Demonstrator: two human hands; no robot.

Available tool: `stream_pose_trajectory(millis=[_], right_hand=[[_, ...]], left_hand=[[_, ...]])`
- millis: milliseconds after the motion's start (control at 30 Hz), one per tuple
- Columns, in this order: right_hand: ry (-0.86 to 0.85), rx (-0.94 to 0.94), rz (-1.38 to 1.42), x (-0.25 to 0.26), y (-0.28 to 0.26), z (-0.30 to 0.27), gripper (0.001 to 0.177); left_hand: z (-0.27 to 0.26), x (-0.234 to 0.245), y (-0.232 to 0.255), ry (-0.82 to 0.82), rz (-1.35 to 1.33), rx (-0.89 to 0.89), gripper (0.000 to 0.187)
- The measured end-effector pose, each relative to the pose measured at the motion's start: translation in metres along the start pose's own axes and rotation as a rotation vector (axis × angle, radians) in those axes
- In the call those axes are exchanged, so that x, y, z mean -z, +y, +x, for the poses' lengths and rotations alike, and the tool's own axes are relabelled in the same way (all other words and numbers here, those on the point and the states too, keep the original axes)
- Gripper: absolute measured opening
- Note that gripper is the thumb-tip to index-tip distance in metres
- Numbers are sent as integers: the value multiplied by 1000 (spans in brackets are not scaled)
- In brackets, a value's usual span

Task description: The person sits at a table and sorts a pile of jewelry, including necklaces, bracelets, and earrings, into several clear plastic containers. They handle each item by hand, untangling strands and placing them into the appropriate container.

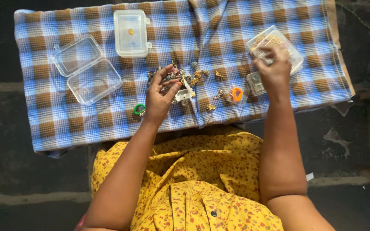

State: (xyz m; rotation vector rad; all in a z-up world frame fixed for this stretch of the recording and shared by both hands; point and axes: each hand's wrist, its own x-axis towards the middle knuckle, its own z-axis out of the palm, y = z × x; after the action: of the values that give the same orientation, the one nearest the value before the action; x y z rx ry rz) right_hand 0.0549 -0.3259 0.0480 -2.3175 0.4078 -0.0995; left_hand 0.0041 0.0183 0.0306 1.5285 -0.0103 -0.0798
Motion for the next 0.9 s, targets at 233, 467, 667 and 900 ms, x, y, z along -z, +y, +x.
stream_pose_trajectory(millis=[233,467,667,900], right_hand=[[-585,159,-517,-22,-14,-16,55],[-459,63,-493,-45,0,-5,39],[-73,168,-405,-47,-3,0,47],[-427,539,-69,-91,-62,-46,53]], left_hand=[[1,1,-6,-13,-16,-17,51],[4,5,-12,16,-54,-46,44],[19,48,-11,245,-61,-25,31],[28,57,-12,245,-80,74,27]])
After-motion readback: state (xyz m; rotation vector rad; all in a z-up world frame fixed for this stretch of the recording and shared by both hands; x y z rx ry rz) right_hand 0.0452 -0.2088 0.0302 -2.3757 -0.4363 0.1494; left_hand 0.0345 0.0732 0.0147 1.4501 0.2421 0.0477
